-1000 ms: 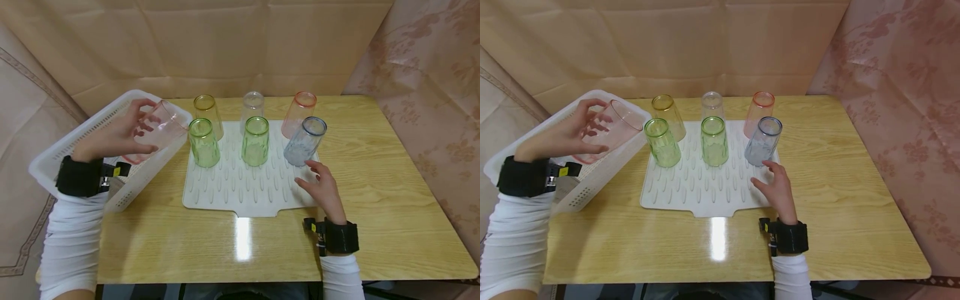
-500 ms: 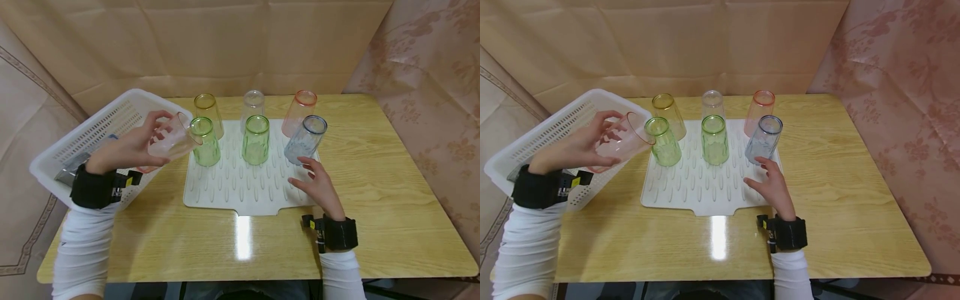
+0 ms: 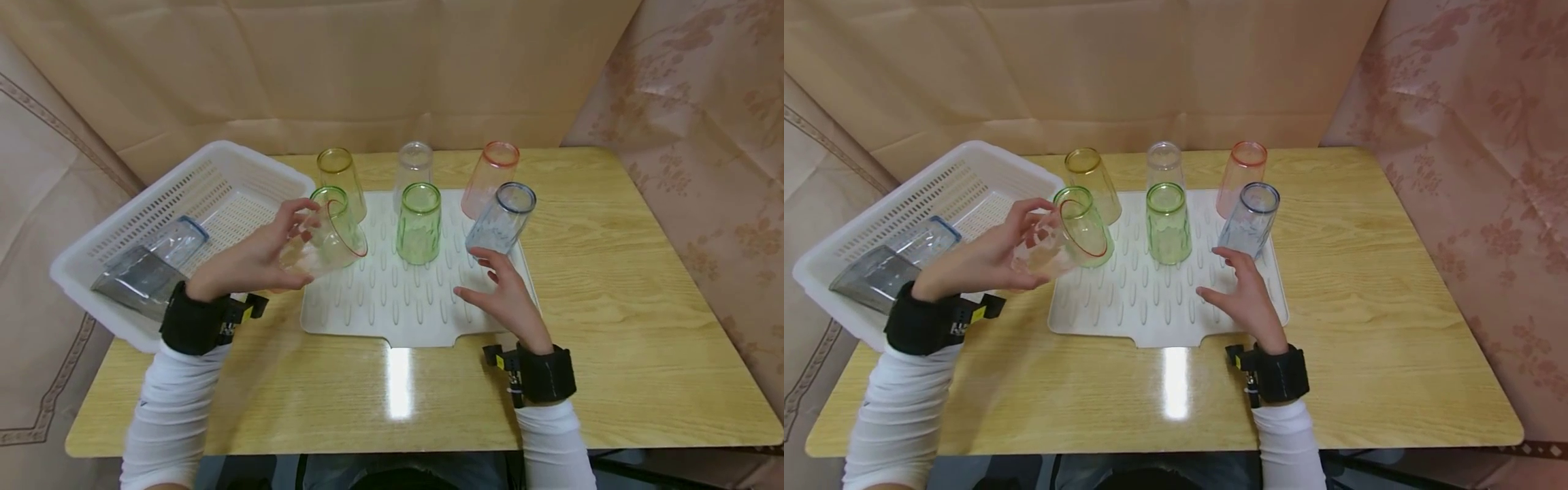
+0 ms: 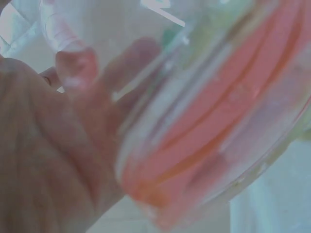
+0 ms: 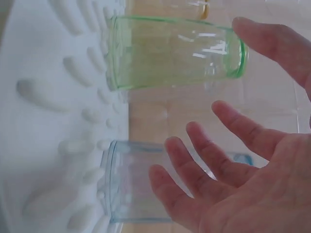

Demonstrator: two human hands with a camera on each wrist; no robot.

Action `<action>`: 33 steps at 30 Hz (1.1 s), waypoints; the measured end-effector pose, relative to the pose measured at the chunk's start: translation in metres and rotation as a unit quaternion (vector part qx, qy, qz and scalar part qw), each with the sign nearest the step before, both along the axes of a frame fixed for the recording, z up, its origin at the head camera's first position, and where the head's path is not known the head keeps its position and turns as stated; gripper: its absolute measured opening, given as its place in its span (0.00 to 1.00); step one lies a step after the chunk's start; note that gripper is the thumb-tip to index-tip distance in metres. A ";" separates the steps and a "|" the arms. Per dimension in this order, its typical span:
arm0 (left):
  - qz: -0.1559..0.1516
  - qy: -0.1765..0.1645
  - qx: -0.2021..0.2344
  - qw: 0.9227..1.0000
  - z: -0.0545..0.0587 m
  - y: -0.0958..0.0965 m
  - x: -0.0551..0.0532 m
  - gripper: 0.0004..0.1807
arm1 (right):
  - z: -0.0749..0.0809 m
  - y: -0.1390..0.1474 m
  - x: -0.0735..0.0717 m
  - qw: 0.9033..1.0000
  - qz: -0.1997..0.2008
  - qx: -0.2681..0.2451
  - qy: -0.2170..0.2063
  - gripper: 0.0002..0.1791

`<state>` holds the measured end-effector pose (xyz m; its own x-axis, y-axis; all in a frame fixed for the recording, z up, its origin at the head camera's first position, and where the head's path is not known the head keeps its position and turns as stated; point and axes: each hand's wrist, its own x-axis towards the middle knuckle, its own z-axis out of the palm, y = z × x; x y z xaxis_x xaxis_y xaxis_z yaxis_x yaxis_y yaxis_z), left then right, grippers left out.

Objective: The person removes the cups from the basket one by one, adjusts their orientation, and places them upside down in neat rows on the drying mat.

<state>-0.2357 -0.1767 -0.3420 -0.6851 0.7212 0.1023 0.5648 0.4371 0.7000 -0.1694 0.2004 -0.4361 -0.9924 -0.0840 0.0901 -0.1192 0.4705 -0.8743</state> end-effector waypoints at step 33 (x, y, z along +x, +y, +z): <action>-0.105 0.004 0.025 0.994 -0.059 0.078 0.011 0.49 | 0.021 -0.062 -0.015 0.983 0.174 -0.054 -0.015 0.58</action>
<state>-0.2251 -0.0987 -0.4009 -0.5183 0.8426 0.1461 0.6460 0.2738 0.7125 -0.1839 0.1385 -0.4152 -0.9078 -0.4100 0.0881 -0.2298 0.3107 -0.9223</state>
